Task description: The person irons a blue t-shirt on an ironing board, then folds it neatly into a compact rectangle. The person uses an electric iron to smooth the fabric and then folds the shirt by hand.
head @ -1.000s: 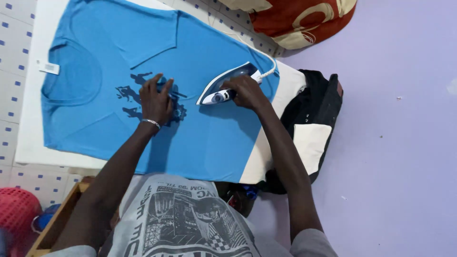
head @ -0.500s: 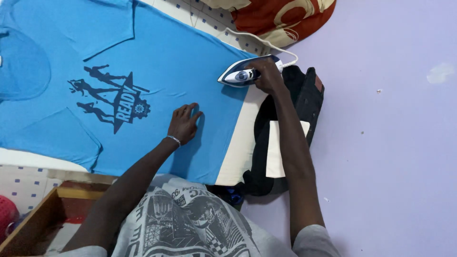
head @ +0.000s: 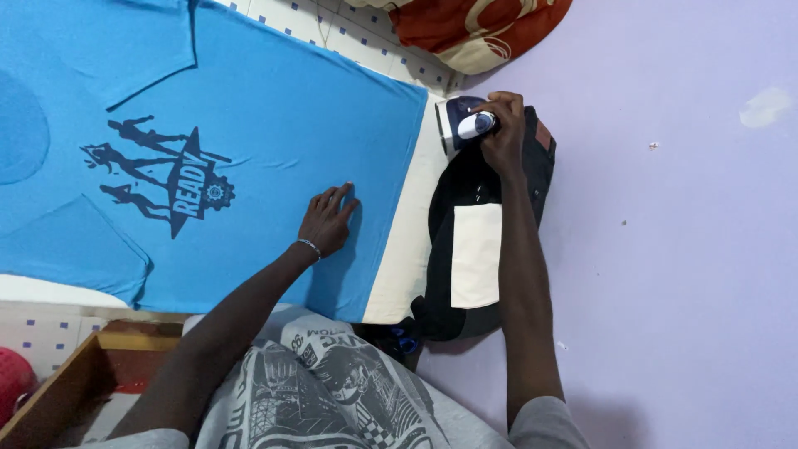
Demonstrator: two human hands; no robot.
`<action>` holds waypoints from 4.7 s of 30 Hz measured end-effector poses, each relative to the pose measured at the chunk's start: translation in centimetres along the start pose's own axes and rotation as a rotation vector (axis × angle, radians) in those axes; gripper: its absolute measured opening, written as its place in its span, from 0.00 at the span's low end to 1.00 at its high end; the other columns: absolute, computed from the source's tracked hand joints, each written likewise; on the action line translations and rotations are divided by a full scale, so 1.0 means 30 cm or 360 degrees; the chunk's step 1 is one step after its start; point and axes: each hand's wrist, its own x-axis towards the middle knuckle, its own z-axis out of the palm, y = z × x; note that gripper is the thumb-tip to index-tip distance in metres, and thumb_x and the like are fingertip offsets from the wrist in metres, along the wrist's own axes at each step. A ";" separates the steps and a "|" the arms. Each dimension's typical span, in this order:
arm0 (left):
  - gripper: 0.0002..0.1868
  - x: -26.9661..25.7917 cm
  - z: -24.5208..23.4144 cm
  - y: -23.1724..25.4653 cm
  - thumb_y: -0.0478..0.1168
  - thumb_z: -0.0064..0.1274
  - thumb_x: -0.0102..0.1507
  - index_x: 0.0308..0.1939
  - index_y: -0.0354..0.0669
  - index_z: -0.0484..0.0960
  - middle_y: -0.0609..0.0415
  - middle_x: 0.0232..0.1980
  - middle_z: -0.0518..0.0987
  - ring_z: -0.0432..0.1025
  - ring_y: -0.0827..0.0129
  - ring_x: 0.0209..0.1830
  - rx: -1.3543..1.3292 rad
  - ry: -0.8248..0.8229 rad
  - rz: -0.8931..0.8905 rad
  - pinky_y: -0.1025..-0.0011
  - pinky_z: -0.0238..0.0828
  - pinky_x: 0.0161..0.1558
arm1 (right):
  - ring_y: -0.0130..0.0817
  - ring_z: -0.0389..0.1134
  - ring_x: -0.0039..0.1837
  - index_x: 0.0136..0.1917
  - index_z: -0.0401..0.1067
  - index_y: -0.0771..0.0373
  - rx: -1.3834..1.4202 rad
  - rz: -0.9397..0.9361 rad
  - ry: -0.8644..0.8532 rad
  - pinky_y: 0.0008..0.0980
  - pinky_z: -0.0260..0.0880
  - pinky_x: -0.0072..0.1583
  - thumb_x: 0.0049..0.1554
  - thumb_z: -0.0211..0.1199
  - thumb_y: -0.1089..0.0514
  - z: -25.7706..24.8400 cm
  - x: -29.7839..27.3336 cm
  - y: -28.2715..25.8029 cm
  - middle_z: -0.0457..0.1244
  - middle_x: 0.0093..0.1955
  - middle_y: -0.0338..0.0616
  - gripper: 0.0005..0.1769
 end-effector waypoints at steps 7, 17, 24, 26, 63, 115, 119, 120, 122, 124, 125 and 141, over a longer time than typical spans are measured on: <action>0.31 -0.001 -0.013 0.009 0.33 0.55 0.55 0.65 0.48 0.75 0.44 0.79 0.59 0.54 0.49 0.76 0.0052 -0.0031 -0.0011 0.50 0.52 0.70 | 0.41 0.66 0.69 0.51 0.76 0.66 0.0706 -0.0113 -0.0242 0.38 0.66 0.72 0.53 0.38 0.72 -0.049 -0.056 0.159 0.61 0.62 0.46 0.24; 0.35 -0.005 -0.014 0.041 0.35 0.59 0.55 0.67 0.48 0.71 0.45 0.81 0.53 0.50 0.50 0.79 0.0096 -0.0106 -0.0082 0.50 0.51 0.72 | 0.38 0.68 0.68 0.54 0.73 0.66 0.1120 0.0311 -0.0495 0.36 0.71 0.70 0.65 0.62 0.60 -0.065 -0.041 0.318 0.66 0.66 0.53 0.07; 0.33 -0.010 0.008 0.032 0.33 0.56 0.56 0.67 0.48 0.73 0.47 0.81 0.56 0.51 0.52 0.79 0.0198 -0.0031 -0.0059 0.52 0.51 0.72 | 0.38 0.70 0.63 0.68 0.63 0.63 0.1244 0.0666 -0.0304 0.34 0.73 0.64 0.63 0.63 0.46 -0.063 -0.042 0.287 0.67 0.65 0.52 0.27; 0.33 -0.013 0.015 0.031 0.33 0.55 0.56 0.67 0.48 0.74 0.46 0.81 0.56 0.51 0.52 0.79 0.0139 -0.0007 -0.0081 0.50 0.51 0.72 | 0.39 0.70 0.63 0.66 0.62 0.63 0.1160 0.0492 -0.0353 0.37 0.74 0.64 0.62 0.64 0.43 -0.064 -0.045 0.268 0.67 0.64 0.53 0.29; 0.44 -0.315 0.063 -0.014 0.47 0.52 0.61 0.79 0.42 0.54 0.44 0.83 0.48 0.42 0.52 0.83 0.0238 0.0039 -0.0029 0.53 0.38 0.78 | 0.32 0.71 0.50 0.53 0.70 0.67 0.0831 0.1088 0.0990 0.30 0.73 0.52 0.60 0.61 0.70 0.638 -1.040 -0.122 0.69 0.48 0.46 0.07; 0.25 -0.784 0.300 0.093 0.34 0.57 0.51 0.55 0.43 0.80 0.48 0.56 0.73 0.69 0.52 0.53 -0.0192 0.0064 0.0224 0.56 0.70 0.50 | 0.31 0.69 0.56 0.62 0.67 0.66 0.0677 0.1556 0.0628 0.30 0.70 0.59 0.57 0.68 0.61 0.891 -1.722 -0.375 0.66 0.57 0.46 0.22; 0.27 -0.781 0.287 0.124 0.37 0.59 0.50 0.55 0.45 0.80 0.49 0.55 0.72 0.69 0.53 0.54 -0.0208 0.0013 0.0126 0.54 0.68 0.47 | 0.33 0.68 0.55 0.63 0.63 0.66 0.0766 0.1701 0.0536 0.33 0.70 0.57 0.54 0.70 0.63 0.911 -1.718 -0.365 0.65 0.56 0.48 0.26; 0.27 -0.776 0.286 0.131 0.37 0.59 0.50 0.55 0.46 0.80 0.49 0.55 0.72 0.69 0.53 0.54 -0.0196 -0.0005 0.0091 0.54 0.68 0.46 | 0.34 0.67 0.54 0.64 0.62 0.65 0.0798 0.1752 0.0506 0.34 0.70 0.56 0.54 0.69 0.63 0.912 -1.715 -0.363 0.65 0.56 0.49 0.27; 0.24 -0.767 0.293 0.144 0.41 0.58 0.54 0.55 0.48 0.80 0.50 0.55 0.72 0.68 0.53 0.55 -0.0198 -0.0048 -0.0034 0.53 0.68 0.48 | 0.32 0.68 0.55 0.63 0.64 0.66 0.0880 0.1704 0.0498 0.32 0.70 0.57 0.54 0.68 0.65 0.906 -1.715 -0.362 0.66 0.56 0.47 0.26; 0.22 -0.753 0.311 0.151 0.45 0.57 0.57 0.56 0.49 0.80 0.50 0.55 0.72 0.68 0.53 0.56 -0.0194 -0.0113 -0.0138 0.52 0.68 0.49 | 0.30 0.69 0.55 0.63 0.65 0.67 0.0967 0.1620 0.0492 0.31 0.70 0.57 0.54 0.68 0.66 0.899 -1.716 -0.367 0.67 0.56 0.46 0.24; 0.22 -0.744 0.322 0.155 0.47 0.56 0.59 0.57 0.49 0.80 0.49 0.55 0.72 0.69 0.53 0.57 -0.0191 -0.0158 -0.0181 0.52 0.68 0.50 | 0.30 0.69 0.55 0.63 0.65 0.68 0.1011 0.1561 0.0487 0.30 0.70 0.57 0.55 0.67 0.66 0.894 -1.716 -0.373 0.67 0.55 0.45 0.24; 0.30 -0.569 0.400 0.212 0.53 0.53 0.63 0.63 0.38 0.76 0.38 0.56 0.75 0.73 0.44 0.54 -0.0512 -0.0358 -0.0521 0.53 0.72 0.55 | 0.30 0.68 0.56 0.61 0.64 0.66 0.1262 0.1232 0.0104 0.29 0.70 0.58 0.49 0.58 0.74 0.801 -1.643 -0.471 0.65 0.54 0.42 0.25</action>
